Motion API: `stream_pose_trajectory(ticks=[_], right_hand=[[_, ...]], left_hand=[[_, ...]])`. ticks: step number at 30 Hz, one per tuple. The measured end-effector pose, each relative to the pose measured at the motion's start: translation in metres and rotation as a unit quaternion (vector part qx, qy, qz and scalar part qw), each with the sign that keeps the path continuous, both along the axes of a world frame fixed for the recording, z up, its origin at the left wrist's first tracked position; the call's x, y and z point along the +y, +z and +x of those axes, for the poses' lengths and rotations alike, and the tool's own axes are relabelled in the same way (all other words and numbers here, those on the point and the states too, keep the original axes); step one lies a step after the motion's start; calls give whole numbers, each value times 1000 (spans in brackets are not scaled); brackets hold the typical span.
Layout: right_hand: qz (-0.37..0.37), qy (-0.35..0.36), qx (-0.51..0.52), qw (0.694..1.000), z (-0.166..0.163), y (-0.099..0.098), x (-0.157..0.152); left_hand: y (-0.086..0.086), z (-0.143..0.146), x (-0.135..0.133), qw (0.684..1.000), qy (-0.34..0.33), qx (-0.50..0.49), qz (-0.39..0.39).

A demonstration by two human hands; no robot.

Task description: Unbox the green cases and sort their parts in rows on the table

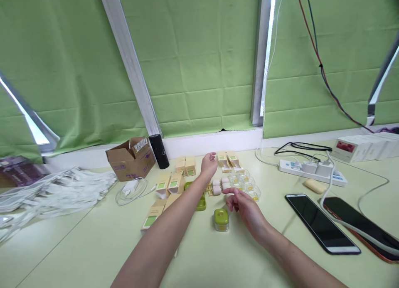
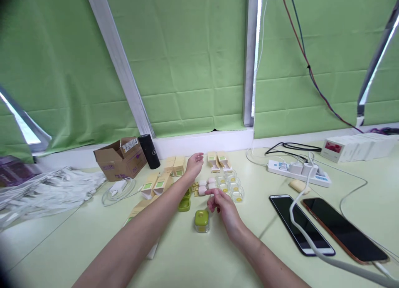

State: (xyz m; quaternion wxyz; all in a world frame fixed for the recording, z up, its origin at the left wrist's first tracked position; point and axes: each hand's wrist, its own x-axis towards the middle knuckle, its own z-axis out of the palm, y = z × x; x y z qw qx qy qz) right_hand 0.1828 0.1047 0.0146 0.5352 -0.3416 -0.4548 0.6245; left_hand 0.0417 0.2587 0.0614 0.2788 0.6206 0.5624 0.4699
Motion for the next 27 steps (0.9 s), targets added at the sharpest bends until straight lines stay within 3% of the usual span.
stream_pose_trajectory(ticks=[6,8,13,16,19,23,27], right_hand=[[-10,5,7,1000,4,4,-2],[-16,8,13,1000,4,4,-2],[-28,-11,15,999,3,0,2],[-38,-11,21,999,2,-2,3],[-44,-5,26,999,3,-1,2],[-45,11,31,998,4,0,-1],[-39,50,40,997,3,1,-6]], left_hand=[[14,-25,-105,992,-78,64,72],[14,-35,-139,979,-112,155,64],[5,-50,-192,942,-183,279,32],[-5,-49,-202,941,-172,290,19],[-15,-49,-200,959,-145,242,-15],[-19,-54,-186,987,-145,55,-34],[-17,-58,-175,980,-176,-88,-36]])
